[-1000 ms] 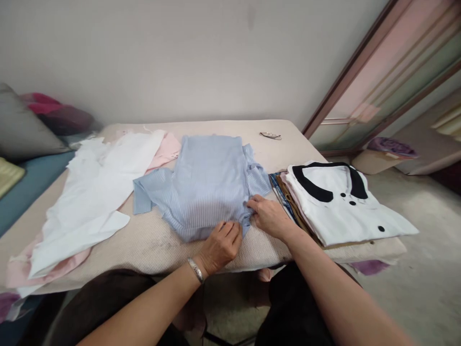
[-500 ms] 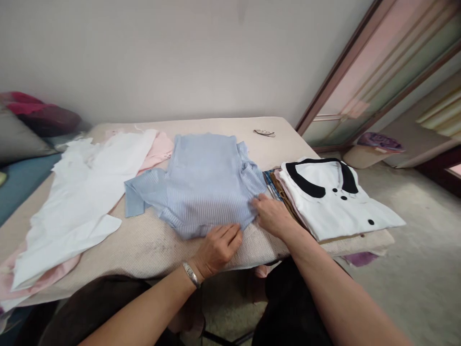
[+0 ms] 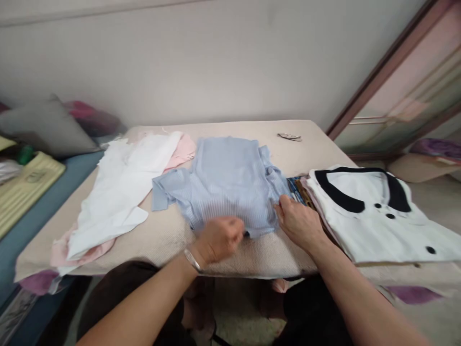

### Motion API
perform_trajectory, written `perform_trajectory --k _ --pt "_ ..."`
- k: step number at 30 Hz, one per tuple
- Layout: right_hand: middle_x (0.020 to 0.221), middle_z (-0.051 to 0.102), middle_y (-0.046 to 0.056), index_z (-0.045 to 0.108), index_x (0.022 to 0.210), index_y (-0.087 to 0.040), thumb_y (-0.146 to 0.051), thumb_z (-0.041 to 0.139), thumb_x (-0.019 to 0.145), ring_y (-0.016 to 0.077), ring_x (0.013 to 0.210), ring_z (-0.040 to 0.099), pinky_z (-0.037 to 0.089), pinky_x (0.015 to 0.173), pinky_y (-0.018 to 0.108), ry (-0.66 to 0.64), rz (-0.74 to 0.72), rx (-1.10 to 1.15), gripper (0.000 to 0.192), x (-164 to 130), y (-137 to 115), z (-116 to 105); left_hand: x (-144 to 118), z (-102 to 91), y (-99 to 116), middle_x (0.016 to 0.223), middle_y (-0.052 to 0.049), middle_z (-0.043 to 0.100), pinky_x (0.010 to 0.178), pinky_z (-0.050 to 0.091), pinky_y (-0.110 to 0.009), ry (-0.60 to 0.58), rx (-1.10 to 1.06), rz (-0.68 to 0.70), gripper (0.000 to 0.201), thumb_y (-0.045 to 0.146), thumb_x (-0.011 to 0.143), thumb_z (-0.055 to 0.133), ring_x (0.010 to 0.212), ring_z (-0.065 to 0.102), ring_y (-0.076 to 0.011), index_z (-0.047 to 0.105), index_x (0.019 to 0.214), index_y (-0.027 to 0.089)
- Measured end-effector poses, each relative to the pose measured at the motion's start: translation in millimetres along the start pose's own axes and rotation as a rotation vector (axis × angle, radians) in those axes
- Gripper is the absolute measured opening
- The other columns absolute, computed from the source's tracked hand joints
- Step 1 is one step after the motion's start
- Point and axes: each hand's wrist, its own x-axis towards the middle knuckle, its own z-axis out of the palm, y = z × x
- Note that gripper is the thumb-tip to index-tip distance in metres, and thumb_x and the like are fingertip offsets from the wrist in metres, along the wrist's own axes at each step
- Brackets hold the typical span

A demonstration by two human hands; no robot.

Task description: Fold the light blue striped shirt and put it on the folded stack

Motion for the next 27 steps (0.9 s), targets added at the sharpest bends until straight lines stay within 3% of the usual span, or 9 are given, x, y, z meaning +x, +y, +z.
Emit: perform_trajectory --k 3,5,7,9,13,15,19,22,27 --pt "0.090 0.067 0.006 0.053 0.097 -0.019 -0.029 0.043 0.102 0.0190 0.069 0.063 0.025 0.057 0.030 0.055 -0.223 0.084 0.015 -6 -19 0 -16 -52.5 -61 0.086 -0.010 0.071 0.070 0.048 -0.034 -0.001 0.251 -0.603 0.027 0.027 0.098 0.042 0.080 0.068 -0.0250 0.068 0.096 0.019" --pt "0.089 0.066 0.005 0.053 0.094 -0.019 -0.024 0.045 0.099 0.0169 0.069 0.059 0.025 0.058 0.030 0.023 -0.338 0.151 0.010 -10 -27 3 -34 -78.2 -95 0.089 -0.012 0.071 0.071 0.047 -0.035 -0.157 0.305 -0.771 0.029 0.022 0.094 0.043 0.086 0.067 -0.0280 0.070 0.100 0.019" --pt "0.089 0.065 0.004 0.055 0.093 -0.019 -0.017 0.045 0.095 0.0155 0.069 0.057 0.026 0.059 0.029 -0.016 -0.400 0.209 0.011 -11 -31 6 -51 -89.0 -112 0.097 -0.010 0.070 0.076 0.047 -0.033 -0.286 0.196 -0.710 0.036 0.017 0.088 0.047 0.091 0.066 -0.0255 0.068 0.117 0.023" --pt "0.089 0.064 0.004 0.057 0.093 -0.019 -0.013 0.043 0.092 0.0151 0.070 0.057 0.029 0.061 0.029 -0.051 -0.413 0.269 0.015 -10 -31 6 -61 -85.7 -111 0.105 -0.007 0.067 0.081 0.046 -0.031 -0.332 0.100 -0.548 0.050 0.013 0.084 0.050 0.094 0.064 -0.0221 0.063 0.129 0.028" --pt "0.088 0.065 0.003 0.060 0.092 -0.020 -0.015 0.050 0.088 0.0169 0.078 0.059 0.038 0.071 0.028 -0.143 -0.431 0.472 0.012 -9 -26 -7 -57 -63.6 -89 0.099 -0.008 0.058 0.079 0.046 -0.030 -0.370 0.166 -0.352 0.047 0.004 0.080 0.049 0.092 0.060 -0.0208 0.071 0.115 0.027" --pt "0.095 0.068 0.003 0.063 0.095 -0.021 -0.020 0.058 0.085 0.0186 0.085 0.061 0.041 0.077 0.029 -0.241 -0.437 0.600 0.010 -11 -23 -17 -52 -58.1 -83 0.099 -0.009 0.056 0.076 0.046 -0.031 -0.365 0.200 -0.346 0.042 0.003 0.080 0.049 0.090 0.060 -0.0216 0.072 0.107 0.025" --pt "0.108 0.068 0.006 0.065 0.104 -0.021 -0.027 0.072 0.079 0.0224 0.096 0.061 0.045 0.085 0.032 -0.407 -0.450 0.671 0.027 -16 -20 -24 -51 -66.1 -87 0.119 -0.010 0.056 0.083 0.049 -0.034 -0.237 0.144 -0.336 0.049 0.003 0.076 0.054 0.098 0.060 -0.0235 0.067 0.118 0.025" --pt "0.108 0.065 0.006 0.064 0.104 -0.021 -0.022 0.070 0.077 0.0218 0.096 0.059 0.043 0.086 0.031 -0.394 -0.519 0.603 0.028 -17 -19 -16 -62 -79.9 -93 0.120 -0.006 0.062 0.093 0.047 -0.034 -0.191 0.021 -0.305 0.044 0.006 0.077 0.055 0.107 0.060 -0.0224 0.067 0.115 0.025" --pt "0.093 0.061 0.002 0.059 0.086 -0.021 -0.009 0.057 0.073 0.0179 0.087 0.056 0.038 0.076 0.027 -0.323 -0.583 0.513 0.017 -13 -25 1 -81 -88.2 -94 0.096 -0.001 0.071 0.088 0.047 -0.030 -0.263 -0.208 -0.347 0.021 0.012 0.081 0.055 0.092 0.064 -0.0187 0.071 0.088 0.023"
